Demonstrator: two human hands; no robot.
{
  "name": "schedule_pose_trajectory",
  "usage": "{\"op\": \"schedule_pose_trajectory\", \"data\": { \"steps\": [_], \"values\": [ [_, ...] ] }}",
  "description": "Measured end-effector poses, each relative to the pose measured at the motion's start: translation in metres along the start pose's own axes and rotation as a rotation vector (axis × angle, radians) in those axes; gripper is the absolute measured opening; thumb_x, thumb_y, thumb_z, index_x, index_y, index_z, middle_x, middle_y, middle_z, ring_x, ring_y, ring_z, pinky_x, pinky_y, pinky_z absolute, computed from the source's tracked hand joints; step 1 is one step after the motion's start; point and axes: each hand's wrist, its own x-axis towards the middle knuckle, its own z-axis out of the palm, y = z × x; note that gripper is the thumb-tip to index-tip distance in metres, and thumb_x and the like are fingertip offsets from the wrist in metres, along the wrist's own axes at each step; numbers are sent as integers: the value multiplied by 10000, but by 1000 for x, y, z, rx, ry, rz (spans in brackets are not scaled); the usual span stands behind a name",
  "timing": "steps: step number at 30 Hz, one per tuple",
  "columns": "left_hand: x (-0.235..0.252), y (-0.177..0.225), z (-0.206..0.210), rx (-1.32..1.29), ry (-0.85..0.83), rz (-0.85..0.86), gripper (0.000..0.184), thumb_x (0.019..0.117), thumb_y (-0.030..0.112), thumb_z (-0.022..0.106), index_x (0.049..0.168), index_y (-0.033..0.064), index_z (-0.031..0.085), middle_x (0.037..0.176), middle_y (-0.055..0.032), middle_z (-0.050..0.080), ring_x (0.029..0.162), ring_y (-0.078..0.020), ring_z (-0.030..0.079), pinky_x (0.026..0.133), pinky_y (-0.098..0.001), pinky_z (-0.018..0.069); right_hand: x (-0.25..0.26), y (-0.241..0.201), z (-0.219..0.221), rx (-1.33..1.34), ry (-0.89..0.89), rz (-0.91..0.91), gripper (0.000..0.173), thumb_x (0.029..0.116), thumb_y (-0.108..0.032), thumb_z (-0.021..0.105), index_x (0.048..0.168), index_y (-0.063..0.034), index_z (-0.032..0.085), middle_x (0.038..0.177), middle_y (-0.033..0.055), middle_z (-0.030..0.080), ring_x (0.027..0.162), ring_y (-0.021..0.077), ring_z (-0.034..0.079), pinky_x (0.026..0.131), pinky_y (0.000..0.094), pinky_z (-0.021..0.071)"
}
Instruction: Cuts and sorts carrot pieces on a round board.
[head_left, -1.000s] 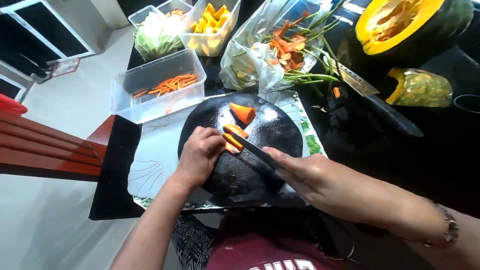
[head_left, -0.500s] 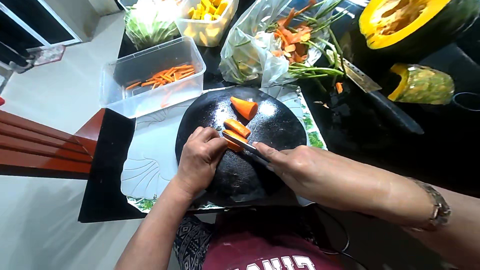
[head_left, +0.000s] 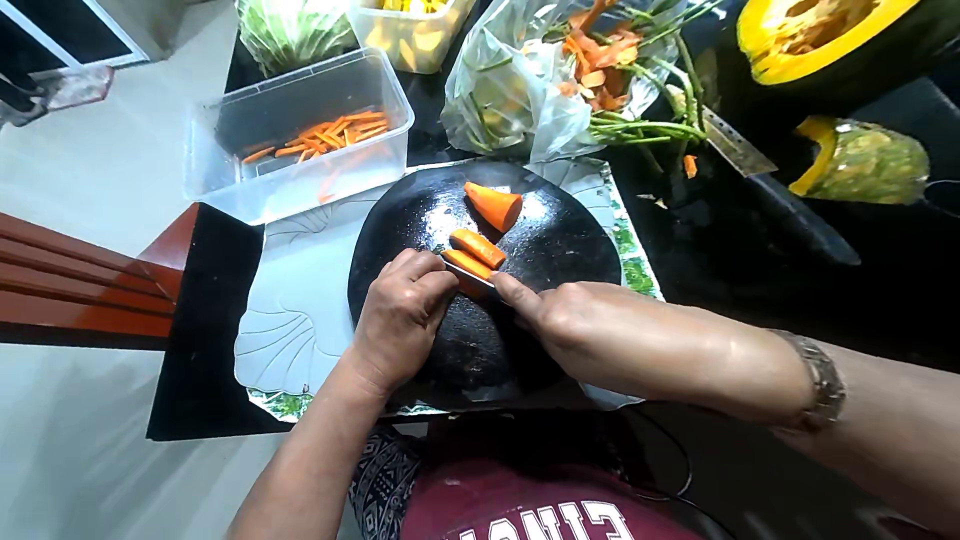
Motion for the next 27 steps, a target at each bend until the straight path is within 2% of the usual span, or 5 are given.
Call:
{"op": "schedule_pose_trajectory", "data": {
  "steps": [5,9,16,24,27],
  "values": [
    [-1,-1,0,5,7,14,84,890,18,687,884,8,770,910,-105,709,912,-216,664,825,-327,537,-14,-2,-1,149,-38,98,491,1033,-94,460,1516,-10,440,626,40,549,571,206,591,524,386,498],
    [-2,-1,1,16,8,18,101,906,19,669,879,10,766,895,-100,705,904,-215,662,817,-331,535,-30,2,4,151,54,66,466,1032,-127,434,1464,34,503,586,22,525,509,165,547,476,339,470],
    [-5,0,2,73,43,11,113,917,60,674,885,38,780,915,-94,726,890,-218,669,787,-353,519,-22,0,4,53,127,8,463,1016,-131,442,1450,6,528,583,6,517,510,172,562,459,342,465],
    [-5,1,2,119,25,32,125,926,61,661,882,45,777,910,-90,720,901,-228,674,771,-369,528,-19,-1,2,-4,82,-7,468,1000,-106,465,1447,14,527,569,8,515,495,191,569,447,358,471],
    [-3,1,3,130,23,49,133,924,45,646,860,38,764,901,-98,712,886,-236,669,746,-370,515,-11,-3,2,-20,44,-7,440,986,-82,498,1407,39,537,574,18,515,505,200,583,454,364,480]
  ]
}}
